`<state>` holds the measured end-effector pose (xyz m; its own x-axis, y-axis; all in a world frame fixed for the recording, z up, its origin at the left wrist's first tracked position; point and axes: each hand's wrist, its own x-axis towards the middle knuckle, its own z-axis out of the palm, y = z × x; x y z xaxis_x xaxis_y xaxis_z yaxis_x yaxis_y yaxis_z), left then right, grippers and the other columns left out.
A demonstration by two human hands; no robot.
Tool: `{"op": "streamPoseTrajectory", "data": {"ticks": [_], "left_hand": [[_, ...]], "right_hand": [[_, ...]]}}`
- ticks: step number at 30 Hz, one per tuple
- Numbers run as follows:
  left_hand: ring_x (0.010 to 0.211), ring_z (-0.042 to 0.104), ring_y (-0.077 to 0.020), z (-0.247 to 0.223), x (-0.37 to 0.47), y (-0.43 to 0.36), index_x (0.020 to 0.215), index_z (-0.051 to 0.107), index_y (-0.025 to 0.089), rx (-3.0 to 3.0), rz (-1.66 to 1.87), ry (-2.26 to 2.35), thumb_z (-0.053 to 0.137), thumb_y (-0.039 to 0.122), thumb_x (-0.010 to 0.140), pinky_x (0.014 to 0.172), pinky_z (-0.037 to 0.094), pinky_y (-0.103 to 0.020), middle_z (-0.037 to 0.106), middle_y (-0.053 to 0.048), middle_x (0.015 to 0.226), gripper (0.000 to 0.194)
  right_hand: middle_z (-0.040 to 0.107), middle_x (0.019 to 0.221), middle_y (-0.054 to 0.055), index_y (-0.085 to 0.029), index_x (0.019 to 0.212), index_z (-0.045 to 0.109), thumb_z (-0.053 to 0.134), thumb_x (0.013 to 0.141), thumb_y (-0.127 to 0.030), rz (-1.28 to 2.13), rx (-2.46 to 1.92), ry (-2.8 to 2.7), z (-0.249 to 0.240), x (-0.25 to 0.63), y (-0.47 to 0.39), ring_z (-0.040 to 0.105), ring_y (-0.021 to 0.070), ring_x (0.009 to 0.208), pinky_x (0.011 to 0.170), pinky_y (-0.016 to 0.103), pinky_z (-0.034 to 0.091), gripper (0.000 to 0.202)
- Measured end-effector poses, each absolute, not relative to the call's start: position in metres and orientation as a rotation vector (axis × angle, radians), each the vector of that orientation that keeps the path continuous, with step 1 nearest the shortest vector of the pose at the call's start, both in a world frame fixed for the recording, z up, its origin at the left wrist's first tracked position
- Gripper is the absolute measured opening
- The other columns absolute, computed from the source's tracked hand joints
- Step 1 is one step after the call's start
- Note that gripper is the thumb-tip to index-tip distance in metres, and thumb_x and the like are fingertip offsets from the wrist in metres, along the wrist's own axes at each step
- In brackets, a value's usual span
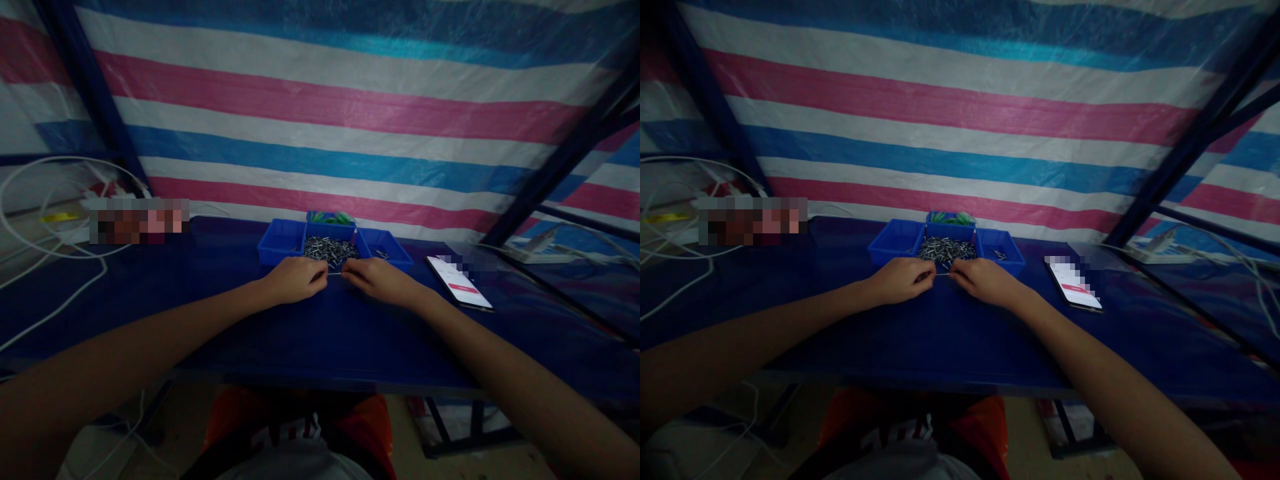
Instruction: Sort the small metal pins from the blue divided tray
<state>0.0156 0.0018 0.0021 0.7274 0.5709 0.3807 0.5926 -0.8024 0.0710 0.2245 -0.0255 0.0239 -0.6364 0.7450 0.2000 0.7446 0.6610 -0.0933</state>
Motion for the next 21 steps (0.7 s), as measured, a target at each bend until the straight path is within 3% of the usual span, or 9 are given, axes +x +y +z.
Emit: {"op": "streamPoseTrajectory", "data": {"ticks": [7,12,21], "left_hand": [[0.074,0.057,-0.0132,0.005,0.017,-0.003,0.081,0.057,0.015,-2.766,-0.778,-0.7,0.04,0.023,0.086,0.067,0.042,-0.024,0.061,-0.002,0.077,0.019],[0.07,0.056,-0.0127,0.007,0.016,-0.008,0.081,0.059,0.015,-2.677,-0.798,-0.487,0.04,0.025,0.088,0.066,0.042,-0.024,0.061,-0.002,0.074,0.023],[0.072,0.056,-0.0128,0.007,0.015,-0.006,0.083,0.059,0.015,-2.636,-0.777,-0.528,0.04,0.024,0.087,0.067,0.043,-0.024,0.061,-0.002,0.075,0.021]], "right_hand": [[0.061,0.072,0.004,-0.015,0.088,0.055,0.04,0.091,-0.027,0.067,-1.133,-2.752,0.019,0.22,-0.027,0.054,0.0124,0.063,0.059,0.024,0.033,0.019],[0.061,0.074,0.005,-0.014,0.087,0.053,0.04,0.091,-0.026,0.11,-1.088,-2.765,0.019,0.217,-0.03,0.054,0.012,0.063,0.059,0.024,0.034,0.018],[0.062,0.075,0.005,-0.015,0.088,0.055,0.042,0.09,-0.026,0.067,-1.111,-2.758,0.017,0.221,-0.026,0.055,0.0127,0.065,0.06,0.024,0.034,0.017]]}}
